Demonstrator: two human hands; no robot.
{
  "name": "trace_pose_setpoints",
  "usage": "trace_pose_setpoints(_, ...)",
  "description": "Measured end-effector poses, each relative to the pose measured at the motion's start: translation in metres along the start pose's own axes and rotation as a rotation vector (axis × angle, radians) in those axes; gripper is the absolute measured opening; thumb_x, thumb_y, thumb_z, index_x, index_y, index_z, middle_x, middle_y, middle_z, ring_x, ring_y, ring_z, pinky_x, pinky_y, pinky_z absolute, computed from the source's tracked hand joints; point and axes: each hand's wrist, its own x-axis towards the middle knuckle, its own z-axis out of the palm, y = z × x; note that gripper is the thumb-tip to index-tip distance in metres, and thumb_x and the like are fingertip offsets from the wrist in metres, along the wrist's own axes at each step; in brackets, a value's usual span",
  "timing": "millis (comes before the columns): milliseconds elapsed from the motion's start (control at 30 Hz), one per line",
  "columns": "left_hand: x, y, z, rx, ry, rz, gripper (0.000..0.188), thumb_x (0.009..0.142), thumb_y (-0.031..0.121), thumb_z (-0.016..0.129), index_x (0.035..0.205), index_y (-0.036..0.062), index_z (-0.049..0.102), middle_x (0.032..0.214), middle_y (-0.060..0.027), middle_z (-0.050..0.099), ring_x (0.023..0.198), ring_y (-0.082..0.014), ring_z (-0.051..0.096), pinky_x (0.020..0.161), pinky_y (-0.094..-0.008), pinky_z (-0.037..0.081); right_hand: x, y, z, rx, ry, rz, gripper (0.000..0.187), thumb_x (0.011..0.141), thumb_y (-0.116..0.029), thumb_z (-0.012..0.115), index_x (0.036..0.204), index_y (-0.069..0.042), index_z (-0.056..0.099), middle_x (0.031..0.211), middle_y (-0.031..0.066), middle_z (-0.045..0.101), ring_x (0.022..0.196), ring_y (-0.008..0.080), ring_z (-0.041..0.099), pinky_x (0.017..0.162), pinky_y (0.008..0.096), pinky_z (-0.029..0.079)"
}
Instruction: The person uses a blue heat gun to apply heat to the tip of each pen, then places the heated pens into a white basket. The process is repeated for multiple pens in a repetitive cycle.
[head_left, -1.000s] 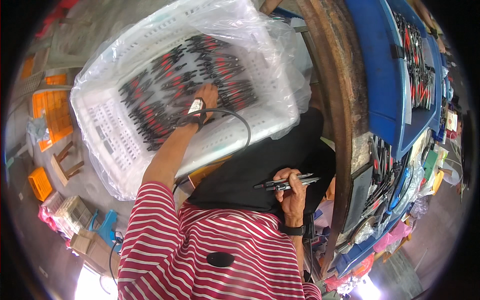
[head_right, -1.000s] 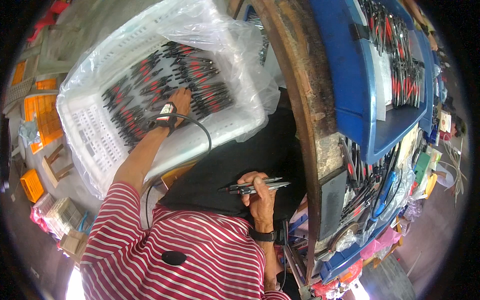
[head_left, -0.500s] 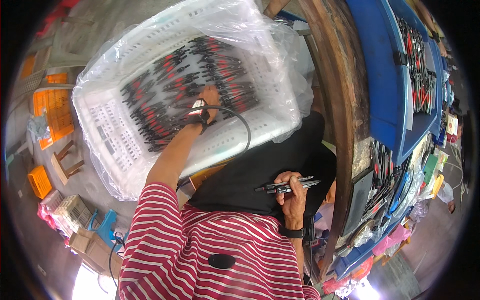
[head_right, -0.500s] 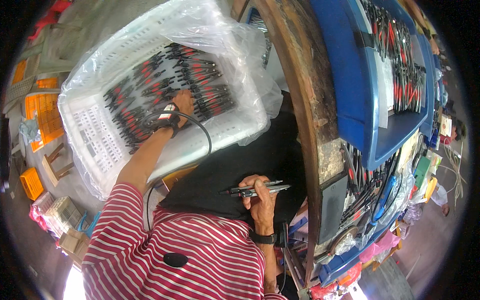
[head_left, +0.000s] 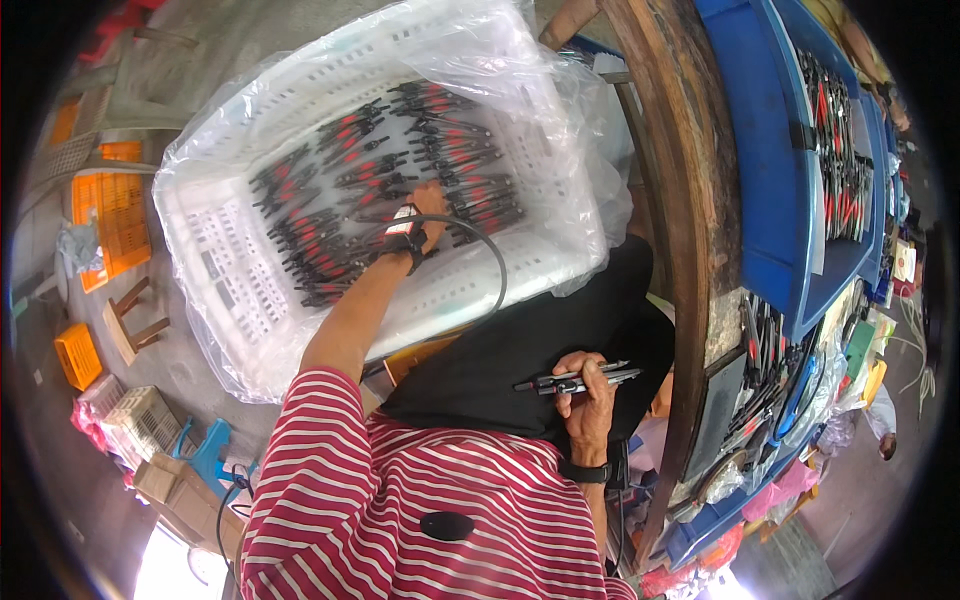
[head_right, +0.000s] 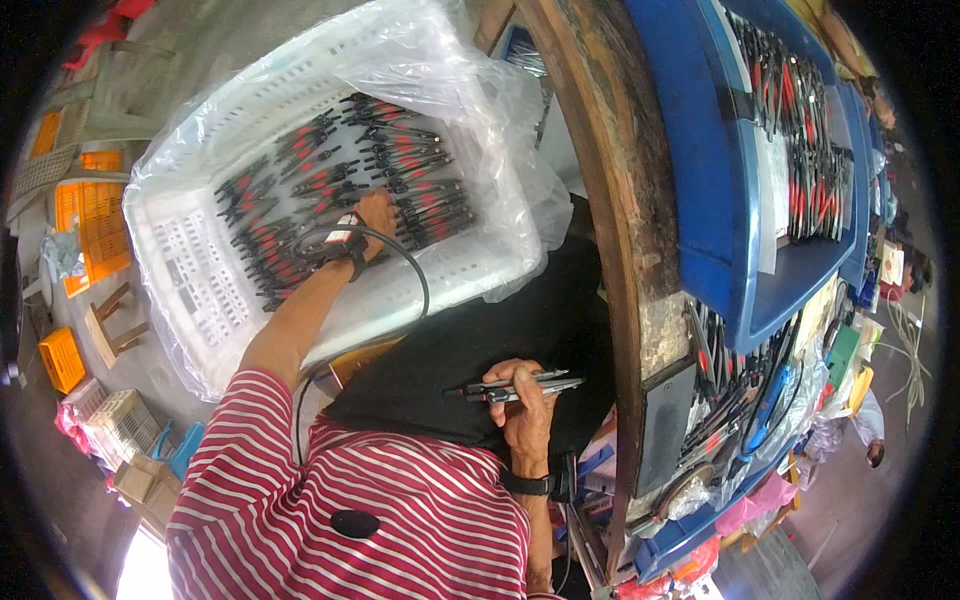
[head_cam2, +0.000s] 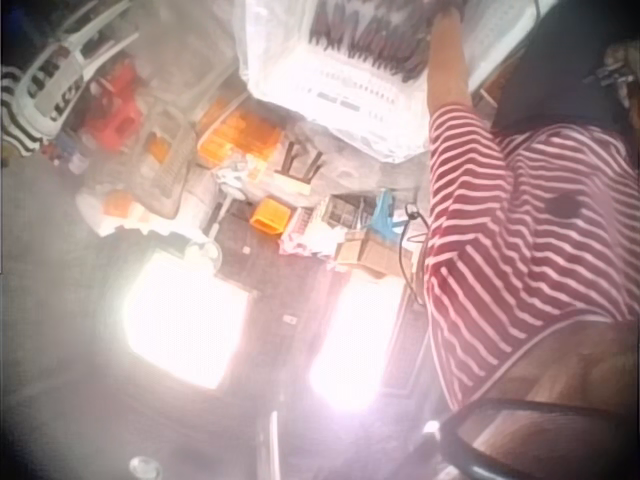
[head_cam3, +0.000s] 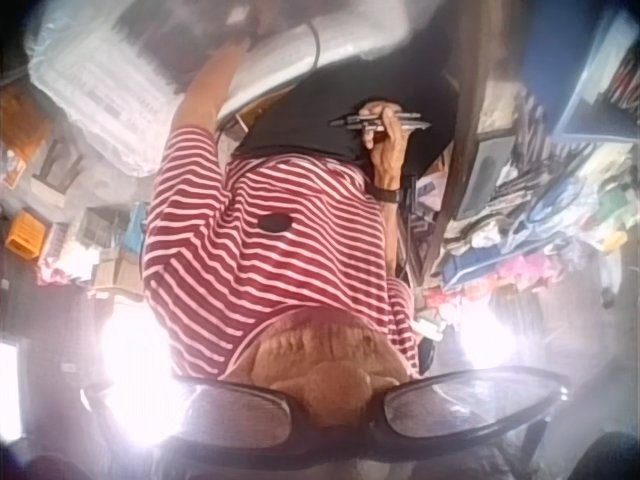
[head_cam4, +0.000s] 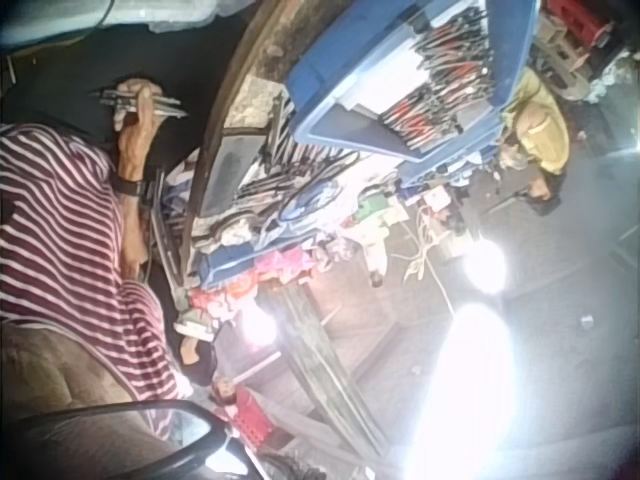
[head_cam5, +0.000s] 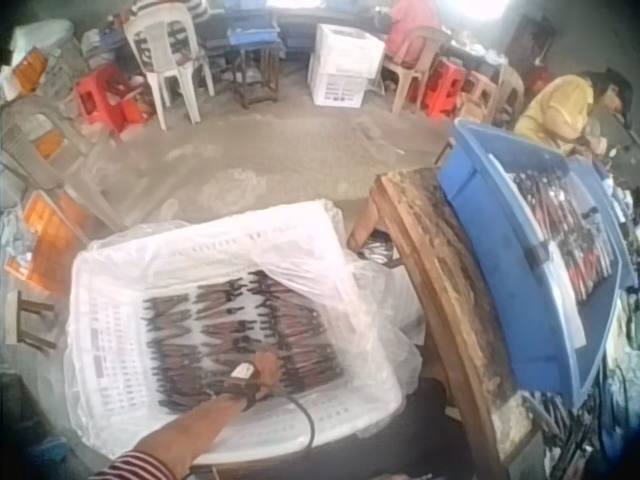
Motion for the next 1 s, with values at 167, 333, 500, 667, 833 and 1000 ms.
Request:
trace_pose_setpoints(167, 0.001, -0.003, 0.002, -0.019, 0.019, -0.01, 0.016, 0.074, 0.004, 0.058, 0.089, -0.0013, 0.055, 0.085, -0.0209, 0.056, 0.084, -0.0395, 0.056, 0.07, -0.0461, 0.046, 0.001, -0.001, 0.001, -0.007, 0.001, -0.001, 0.022, 0.093, -0.021, 0.049, 0.083, -0.002, 0.054, 0.078, 0.013, 0.059, 0.042, 0.0096, 0.047, 0.033, 0.0177, 0.035)
trace_pose_setpoints(333, 0.004, -0.006, 0.004, -0.037, 0.048, -0.039, 0.015, 0.074, 0.005, 0.058, 0.088, -0.0002, 0.055, 0.084, -0.0203, 0.056, 0.082, -0.0396, 0.056, 0.069, -0.0467, 0.046, 0.001, -0.001, 0.001, 0.007, -0.006, 0.0, 0.022, 0.093, -0.022, 0.05, 0.083, -0.002, 0.054, 0.078, 0.0125, 0.059, 0.043, 0.0091, 0.048, 0.033, 0.0167, 0.035)
trace_pose_setpoints(500, 0.016, -0.003, 0.004, -0.041, 0.034, -0.068, 0.013, 0.076, 0.008, 0.059, 0.087, 0.0025, 0.056, 0.082, -0.0188, 0.057, 0.08, -0.0397, 0.056, 0.067, -0.0471, 0.045, 0.001, -0.001, -0.001, 0.013, 0.009, 0.018, 0.022, 0.092, -0.022, 0.051, 0.082, -0.002, 0.054, 0.078, 0.0128, 0.059, 0.042, 0.0092, 0.048, 0.033, 0.0166, 0.035)
trace_pose_setpoints(667, 0.019, 0.003, -0.002, -0.076, 0.197, 0.094, 0.016, 0.078, 0.011, 0.06, 0.091, 0.0026, 0.056, 0.085, -0.0176, 0.056, 0.081, -0.0384, 0.055, 0.071, -0.0462, 0.044, 0.002, 0.001, -0.002, 0.024, 0.009, 0.013, 0.023, 0.092, -0.021, 0.05, 0.082, -0.002, 0.054, 0.077, 0.0138, 0.059, 0.041, 0.0101, 0.048, 0.032, 0.0174, 0.035)
trace_pose_setpoints(833, 0.037, 0.016, 0.0, 0.059, 0.329, 0.263, 0.031, 0.078, 0.008, 0.06, 0.107, 0.0024, 0.054, 0.099, -0.0157, 0.05, 0.091, -0.0358, 0.051, 0.076, -0.0437, 0.043, 0.004, 0.0, -0.003, 0.042, -0.016, 0.013, 0.023, 0.092, -0.022, 0.051, 0.082, -0.002, 0.054, 0.077, 0.0141, 0.059, 0.04, 0.0106, 0.047, 0.032, 0.0184, 0.034)
trace_pose_setpoints(1000, 0.038, 0.024, 0.004, 0.141, 0.205, 0.231, 0.032, 0.075, 0.001, 0.054, 0.107, 0.0, 0.052, 0.103, -0.017, 0.046, 0.1, -0.0345, 0.046, 0.082, -0.0484, 0.04, 0.004, -0.001, -0.003, 0.019, 0.007, 0.037, 0.022, 0.092, -0.022, 0.05, 0.082, -0.003, 0.054, 0.078, 0.014, 0.059, 0.039, 0.0107, 0.046, 0.032, 0.0191, 0.033)
